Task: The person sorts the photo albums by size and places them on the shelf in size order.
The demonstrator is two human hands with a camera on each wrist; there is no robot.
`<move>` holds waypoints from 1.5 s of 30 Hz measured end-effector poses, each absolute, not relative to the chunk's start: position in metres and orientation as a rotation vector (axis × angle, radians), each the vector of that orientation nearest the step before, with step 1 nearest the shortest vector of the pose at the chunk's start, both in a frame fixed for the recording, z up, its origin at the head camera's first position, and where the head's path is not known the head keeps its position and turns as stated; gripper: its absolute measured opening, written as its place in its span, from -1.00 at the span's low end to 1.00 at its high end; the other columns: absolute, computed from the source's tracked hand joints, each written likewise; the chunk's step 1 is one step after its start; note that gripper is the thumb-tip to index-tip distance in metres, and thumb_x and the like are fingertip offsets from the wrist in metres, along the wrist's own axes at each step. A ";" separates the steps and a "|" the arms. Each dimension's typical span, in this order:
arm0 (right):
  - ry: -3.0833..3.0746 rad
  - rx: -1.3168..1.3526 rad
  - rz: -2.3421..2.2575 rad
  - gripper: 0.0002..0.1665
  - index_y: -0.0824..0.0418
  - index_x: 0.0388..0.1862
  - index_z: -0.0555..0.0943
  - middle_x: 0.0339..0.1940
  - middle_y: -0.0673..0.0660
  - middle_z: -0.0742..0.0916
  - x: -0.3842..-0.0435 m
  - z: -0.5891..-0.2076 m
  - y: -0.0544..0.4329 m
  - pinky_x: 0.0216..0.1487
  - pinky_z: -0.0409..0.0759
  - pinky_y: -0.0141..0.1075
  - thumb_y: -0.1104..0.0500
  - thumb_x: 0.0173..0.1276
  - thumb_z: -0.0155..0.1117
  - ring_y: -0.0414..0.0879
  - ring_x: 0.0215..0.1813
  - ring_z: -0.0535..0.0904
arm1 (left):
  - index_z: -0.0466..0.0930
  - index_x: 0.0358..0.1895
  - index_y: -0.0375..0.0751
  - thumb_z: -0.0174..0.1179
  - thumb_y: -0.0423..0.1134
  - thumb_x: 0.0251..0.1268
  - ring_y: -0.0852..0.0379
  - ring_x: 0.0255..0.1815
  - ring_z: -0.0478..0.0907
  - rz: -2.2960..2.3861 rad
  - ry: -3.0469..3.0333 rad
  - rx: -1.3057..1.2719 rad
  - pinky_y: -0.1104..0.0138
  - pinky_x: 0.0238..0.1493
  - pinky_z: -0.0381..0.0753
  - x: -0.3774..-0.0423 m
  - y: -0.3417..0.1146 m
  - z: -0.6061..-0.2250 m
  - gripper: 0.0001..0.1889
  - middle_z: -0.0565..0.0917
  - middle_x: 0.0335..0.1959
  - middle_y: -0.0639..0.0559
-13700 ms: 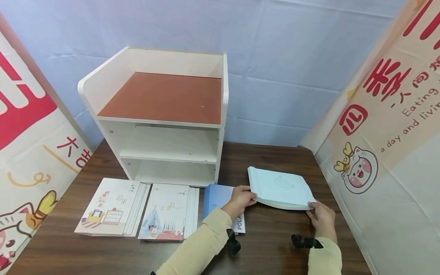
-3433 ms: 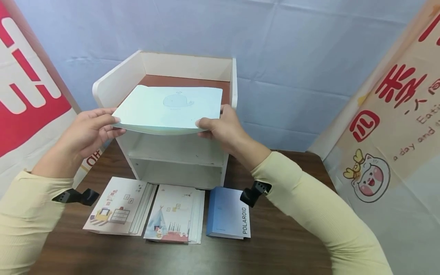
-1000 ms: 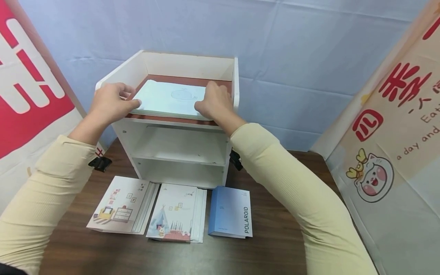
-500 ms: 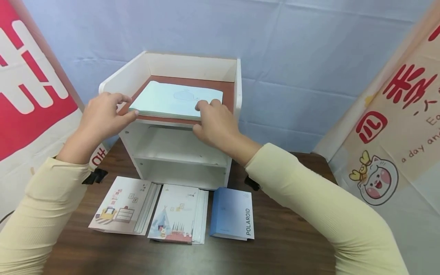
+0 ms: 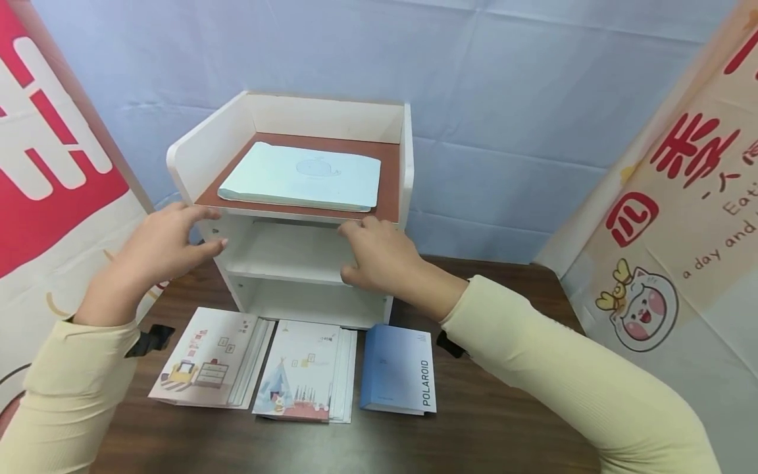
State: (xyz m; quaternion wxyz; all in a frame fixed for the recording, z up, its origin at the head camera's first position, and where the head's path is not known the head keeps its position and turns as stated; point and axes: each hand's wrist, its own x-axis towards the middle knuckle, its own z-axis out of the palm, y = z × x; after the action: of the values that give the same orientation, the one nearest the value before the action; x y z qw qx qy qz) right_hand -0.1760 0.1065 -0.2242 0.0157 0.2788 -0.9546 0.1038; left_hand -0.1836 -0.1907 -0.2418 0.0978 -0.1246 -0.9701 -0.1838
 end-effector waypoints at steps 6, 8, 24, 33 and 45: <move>-2.947 1.115 0.176 -0.38 0.24 0.18 0.45 0.05 0.23 0.52 -0.170 -0.223 0.114 -0.03 0.44 -0.06 0.10 0.13 0.35 0.09 0.05 0.44 | 0.43 0.14 -0.33 0.21 -0.16 0.15 -0.14 -0.24 0.44 -0.528 -2.899 -0.425 -0.01 -0.28 0.44 -0.177 -0.192 -0.257 -0.50 0.44 -0.06 -0.29; -2.937 1.185 0.079 -0.38 0.24 0.17 0.45 0.05 0.24 0.52 -0.166 -0.223 0.117 -0.06 0.46 -0.05 0.10 0.13 0.36 0.11 0.03 0.46 | 0.42 0.15 -0.33 0.22 -0.17 0.15 -0.10 -0.28 0.47 -0.532 -2.910 -0.439 0.02 -0.30 0.47 -0.175 -0.193 -0.261 -0.50 0.43 -0.04 -0.28; -2.997 1.264 -0.059 -0.36 0.16 0.18 0.46 0.09 0.20 0.50 -0.150 -0.267 0.117 -0.15 0.48 -0.04 -0.02 0.14 0.35 0.07 0.04 0.45 | 0.51 0.08 -0.31 0.28 -0.18 0.09 0.04 -0.48 0.49 -0.500 -2.884 -0.430 0.10 -0.47 0.49 -0.154 -0.187 -0.304 -0.53 0.49 -0.12 -0.32; -3.052 1.256 0.109 -0.41 0.12 0.15 0.49 0.08 0.16 0.51 -0.140 -0.305 0.117 -0.12 0.47 -0.02 -0.02 0.14 0.35 0.04 0.08 0.43 | 0.57 0.00 -0.29 0.32 -0.15 0.04 -0.19 -0.32 0.54 -0.420 -2.777 -0.422 -0.03 -0.40 0.51 -0.144 -0.185 -0.338 -0.56 0.55 -0.18 -0.31; -3.122 1.178 0.258 -0.40 0.13 0.14 0.50 0.15 0.23 0.47 -0.134 -0.337 0.120 -0.02 0.41 0.09 0.00 0.12 0.37 0.13 0.11 0.42 | 0.57 -0.02 -0.29 0.33 -0.16 0.01 -0.25 -0.27 0.54 -0.473 -2.784 -0.350 -0.08 -0.30 0.49 -0.132 -0.180 -0.372 -0.56 0.55 -0.16 -0.33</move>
State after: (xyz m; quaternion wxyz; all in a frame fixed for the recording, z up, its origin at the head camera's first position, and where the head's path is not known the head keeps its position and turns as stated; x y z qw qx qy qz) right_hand -0.1339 0.1199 -0.3369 -0.1025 0.3501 -0.9280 0.0766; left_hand -0.1320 -0.1797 -0.3715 0.1472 -0.1218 -0.9677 -0.1645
